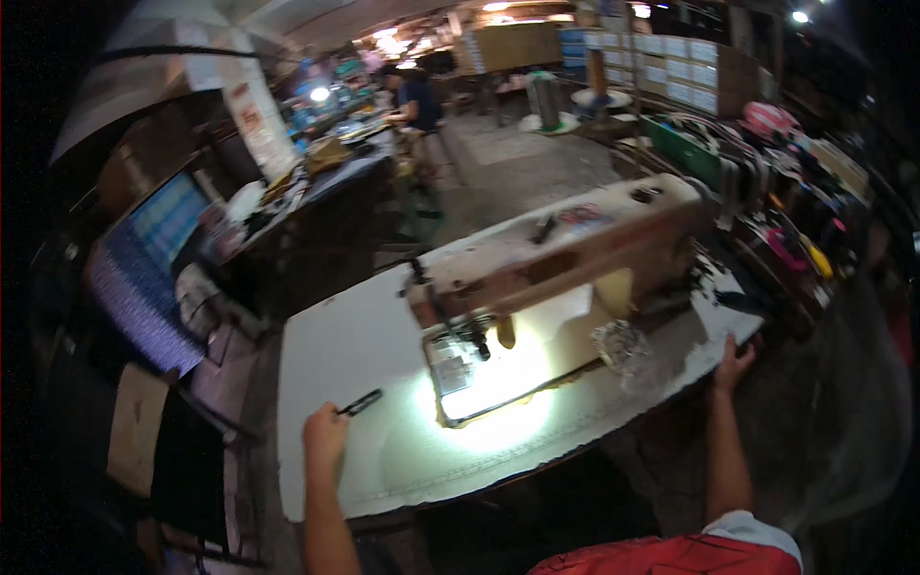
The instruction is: Sewing a leather bag using an industrial sewing machine.
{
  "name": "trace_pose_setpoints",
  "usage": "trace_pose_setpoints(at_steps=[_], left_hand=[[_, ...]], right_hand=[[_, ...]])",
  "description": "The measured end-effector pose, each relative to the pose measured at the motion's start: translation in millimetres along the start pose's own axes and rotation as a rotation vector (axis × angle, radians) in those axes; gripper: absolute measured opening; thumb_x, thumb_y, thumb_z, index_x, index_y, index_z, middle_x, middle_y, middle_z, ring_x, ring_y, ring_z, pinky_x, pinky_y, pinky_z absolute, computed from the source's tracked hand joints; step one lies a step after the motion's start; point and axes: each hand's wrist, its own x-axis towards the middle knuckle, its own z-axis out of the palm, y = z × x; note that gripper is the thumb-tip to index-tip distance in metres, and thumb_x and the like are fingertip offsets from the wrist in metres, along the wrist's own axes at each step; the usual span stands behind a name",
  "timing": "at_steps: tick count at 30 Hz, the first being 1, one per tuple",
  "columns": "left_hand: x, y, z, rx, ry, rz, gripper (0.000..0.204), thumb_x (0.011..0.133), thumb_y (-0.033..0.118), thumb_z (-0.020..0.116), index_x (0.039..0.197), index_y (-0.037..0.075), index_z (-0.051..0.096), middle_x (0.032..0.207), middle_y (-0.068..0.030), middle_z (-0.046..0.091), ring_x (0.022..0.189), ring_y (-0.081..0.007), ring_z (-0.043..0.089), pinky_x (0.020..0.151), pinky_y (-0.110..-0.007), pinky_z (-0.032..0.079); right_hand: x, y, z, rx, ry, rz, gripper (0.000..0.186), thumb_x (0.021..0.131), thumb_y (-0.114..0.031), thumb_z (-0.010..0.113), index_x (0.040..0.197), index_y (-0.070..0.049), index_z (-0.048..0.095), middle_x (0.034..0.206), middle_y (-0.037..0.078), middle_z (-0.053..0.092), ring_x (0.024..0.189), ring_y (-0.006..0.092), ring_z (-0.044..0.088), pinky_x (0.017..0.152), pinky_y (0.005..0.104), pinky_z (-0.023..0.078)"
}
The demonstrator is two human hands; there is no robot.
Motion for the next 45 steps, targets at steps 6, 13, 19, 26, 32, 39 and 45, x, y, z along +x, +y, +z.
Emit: trace_pose_setpoints(at_steps=[6,13,19,26,32,39,45], left_hand=[[93,-57,-11,0.154,-0.319,-0.001,0.031,0.074,0.017,0.077,0.098,-0.001,0.068,0.091,-0.0186,0.068,0.082,-0.0331,0.067,0.077,-0.042,0.053],[123,-66,53,-0.163,0.125,0.189,0.022,0.085,0.009,0.066,0.104,-0.002,0.061,0.106,-0.0155,0.055,0.1,-0.0306,0.055,0.09,-0.04,0.046],[103,-46,30,-0.173,0.05,0.139,0.026,0.086,0.008,0.065,0.108,-0.003,0.059,0.113,-0.0143,0.055,0.113,-0.0326,0.052,0.096,-0.041,0.043],[108,-55,36,0.085,0.041,0.129,0.034,0.088,0.015,0.065,0.117,-0.001,0.06,0.122,-0.014,0.054,0.118,-0.0325,0.05,0.1,-0.043,0.042],[101,-41,26,0.112,0.016,0.097,0.038,0.089,0.023,0.064,0.121,0.003,0.059,0.129,-0.0124,0.053,0.124,-0.0307,0.047,0.102,-0.047,0.039],[90,-46,8,0.124,0.015,0.002,0.041,0.089,0.031,0.065,0.123,0.01,0.06,0.13,-0.0076,0.053,0.125,-0.0277,0.047,0.103,-0.047,0.039],[93,-47,11,0.138,0.036,-0.035,0.037,0.087,0.03,0.067,0.119,0.011,0.061,0.128,-0.0062,0.053,0.123,-0.027,0.047,0.1,-0.051,0.039]], right_hand=[[-16,-16,32,-0.171,0.017,0.069,0.075,0.088,-0.032,0.073,0.14,0.005,0.033,0.136,0.019,0.041,0.125,0.028,0.041,0.105,0.041,0.035],[14,-3,7,-0.225,0.059,-0.057,0.079,0.086,-0.041,0.073,0.136,0.007,0.036,0.134,0.021,0.045,0.121,0.0292,0.045,0.105,0.0401,0.035],[5,-20,5,-0.323,0.057,-0.057,0.065,0.086,-0.033,0.076,0.126,0.005,0.042,0.118,0.015,0.054,0.105,0.023,0.053,0.093,0.0369,0.043],[11,-18,8,-0.39,0.064,-0.132,0.072,0.082,-0.042,0.077,0.123,0.006,0.043,0.117,0.015,0.048,0.106,0.0253,0.048,0.093,0.0391,0.042],[32,4,7,-0.528,0.105,-0.144,0.076,0.083,-0.053,0.072,0.123,0.006,0.046,0.123,0.022,0.048,0.111,0.0339,0.05,0.096,0.0442,0.042],[12,-23,22,-0.651,0.143,-0.116,0.073,0.082,-0.055,0.071,0.118,0.004,0.05,0.123,0.021,0.051,0.113,0.035,0.051,0.095,0.044,0.043],[8,-12,12,-0.548,0.194,-0.136,0.072,0.08,-0.052,0.076,0.117,0.004,0.05,0.115,0.019,0.057,0.106,0.0318,0.056,0.091,0.0421,0.046]])
